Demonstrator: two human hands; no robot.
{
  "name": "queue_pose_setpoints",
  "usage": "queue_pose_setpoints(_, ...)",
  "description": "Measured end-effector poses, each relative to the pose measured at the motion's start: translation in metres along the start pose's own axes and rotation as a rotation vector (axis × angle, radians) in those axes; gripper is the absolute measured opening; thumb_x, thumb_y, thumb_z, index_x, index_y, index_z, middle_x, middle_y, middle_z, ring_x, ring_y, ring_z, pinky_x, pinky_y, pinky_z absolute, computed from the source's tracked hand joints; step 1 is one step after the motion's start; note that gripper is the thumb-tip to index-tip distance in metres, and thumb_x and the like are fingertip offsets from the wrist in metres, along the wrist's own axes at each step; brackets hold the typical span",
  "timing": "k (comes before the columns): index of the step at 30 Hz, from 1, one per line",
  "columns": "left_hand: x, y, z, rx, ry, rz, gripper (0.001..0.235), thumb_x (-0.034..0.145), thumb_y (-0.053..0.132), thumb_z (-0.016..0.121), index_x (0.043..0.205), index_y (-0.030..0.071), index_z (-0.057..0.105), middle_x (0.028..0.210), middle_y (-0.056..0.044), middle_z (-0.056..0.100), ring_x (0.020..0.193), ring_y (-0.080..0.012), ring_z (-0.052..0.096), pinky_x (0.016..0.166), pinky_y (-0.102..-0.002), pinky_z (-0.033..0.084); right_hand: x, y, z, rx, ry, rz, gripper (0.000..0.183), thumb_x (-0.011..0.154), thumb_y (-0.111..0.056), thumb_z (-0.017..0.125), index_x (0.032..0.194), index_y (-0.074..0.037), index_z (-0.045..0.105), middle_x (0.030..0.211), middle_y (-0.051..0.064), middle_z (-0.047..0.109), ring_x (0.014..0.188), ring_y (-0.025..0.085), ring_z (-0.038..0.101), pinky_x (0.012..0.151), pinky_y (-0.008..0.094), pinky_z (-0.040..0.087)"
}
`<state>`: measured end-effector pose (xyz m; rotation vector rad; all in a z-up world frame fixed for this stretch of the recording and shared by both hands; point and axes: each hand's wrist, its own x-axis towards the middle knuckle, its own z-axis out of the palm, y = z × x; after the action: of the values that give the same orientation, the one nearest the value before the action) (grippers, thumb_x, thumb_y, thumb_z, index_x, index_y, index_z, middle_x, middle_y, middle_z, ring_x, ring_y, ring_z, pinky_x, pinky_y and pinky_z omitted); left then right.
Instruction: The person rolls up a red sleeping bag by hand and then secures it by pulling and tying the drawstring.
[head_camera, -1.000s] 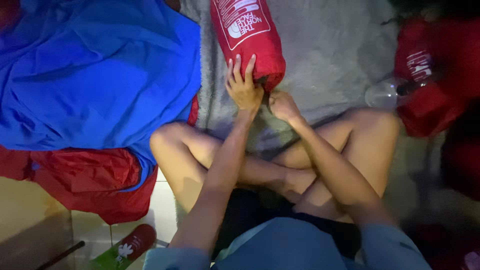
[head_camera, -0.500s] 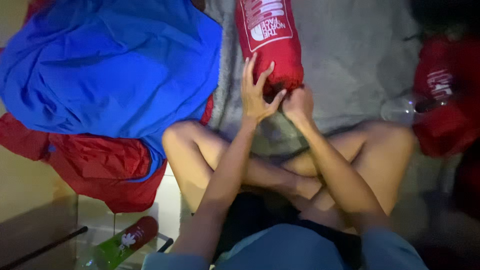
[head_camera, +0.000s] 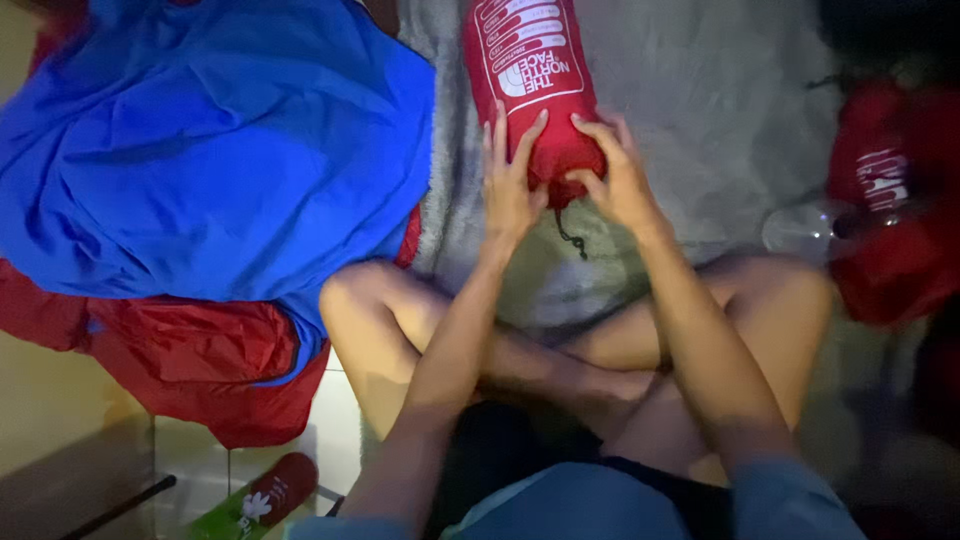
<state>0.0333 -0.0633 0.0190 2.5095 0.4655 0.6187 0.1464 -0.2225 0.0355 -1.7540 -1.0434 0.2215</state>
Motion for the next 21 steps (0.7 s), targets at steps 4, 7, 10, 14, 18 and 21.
queue_pose_setpoints(4, 0.002, -0.002, 0.019, 0.094, 0.18, -0.055, 0.099, 0.072, 0.007, 0.092, 0.156, 0.047, 0.059, 0.178, -0.002, 0.041, 0.155, -0.0438, 0.054, 0.118, -0.059, 0.058, -0.002, 0.003, 0.024, -0.248, 0.142, 0.034, 0.064, 0.099, -0.014, 0.089, 0.157, -0.017, 0.062, 0.148, 0.037, 0.051, 0.132, 0.062, 0.061, 0.111, 0.067, 0.052)
queue_pose_setpoints(7, 0.008, -0.002, 0.018, 0.013, 0.36, 0.0, 0.082, 0.075, 0.007, 0.087, 0.145, 0.046, 0.071, 0.163, 0.002, 0.063, 0.143, -0.038, 0.067, 0.11, -0.053, 0.064, 0.001, 0.007, 0.042, -0.421, 0.343, 0.005, 0.051, 0.094, 0.0, 0.088, 0.139, -0.012, 0.066, 0.13, 0.03, 0.06, 0.11, 0.055, 0.072, 0.09, 0.06, 0.062)
queue_pose_setpoints(10, 0.008, 0.0, 0.002, -0.159, 0.469, 0.036, 0.076, 0.072, 0.008, 0.09, 0.14, 0.042, 0.078, 0.152, 0.003, 0.073, 0.138, -0.0341, 0.071, 0.114, -0.046, 0.062, -0.002, 0.005, 0.04, -0.395, 0.468, -0.056, 0.048, 0.082, 0.001, 0.097, 0.119, -0.006, 0.067, 0.109, 0.017, 0.069, 0.095, 0.046, 0.077, 0.081, 0.05, 0.063)
queue_pose_setpoints(14, -0.023, -0.017, -0.026, -0.451, 0.222, -0.051, 0.133, 0.076, 0.029, 0.097, 0.184, 0.034, 0.02, 0.191, -0.013, 0.012, 0.172, -0.0475, 0.02, 0.14, -0.058, 0.024, -0.017, 0.004, 0.006, -0.058, 0.225, -0.059, 0.113, 0.086, -0.034, 0.105, 0.171, -0.002, 0.037, 0.151, 0.032, 0.05, 0.128, 0.055, 0.059, 0.112, 0.066, 0.046)
queue_pose_setpoints(18, -0.019, -0.015, -0.008, -0.211, 0.052, 0.027, 0.116, 0.087, 0.009, 0.094, 0.181, 0.026, 0.028, 0.187, -0.021, 0.019, 0.172, -0.0488, 0.02, 0.14, -0.065, 0.017, -0.021, -0.011, 0.003, -0.01, -0.022, 0.03, 0.105, 0.108, -0.024, 0.083, 0.185, -0.025, 0.011, 0.179, 0.041, 0.008, 0.158, 0.072, 0.015, 0.127, 0.083, 0.018)
queue_pose_setpoints(21, -0.019, -0.003, 0.002, -0.268, 0.196, -0.082, 0.096, 0.082, -0.009, 0.081, 0.167, 0.025, 0.051, 0.18, -0.018, 0.036, 0.164, -0.0482, 0.039, 0.136, -0.059, 0.036, -0.014, -0.019, 0.026, -0.108, 0.141, 0.004, 0.092, 0.098, 0.004, 0.086, 0.175, -0.02, 0.041, 0.161, 0.045, 0.037, 0.144, 0.072, 0.043, 0.12, 0.079, 0.037)
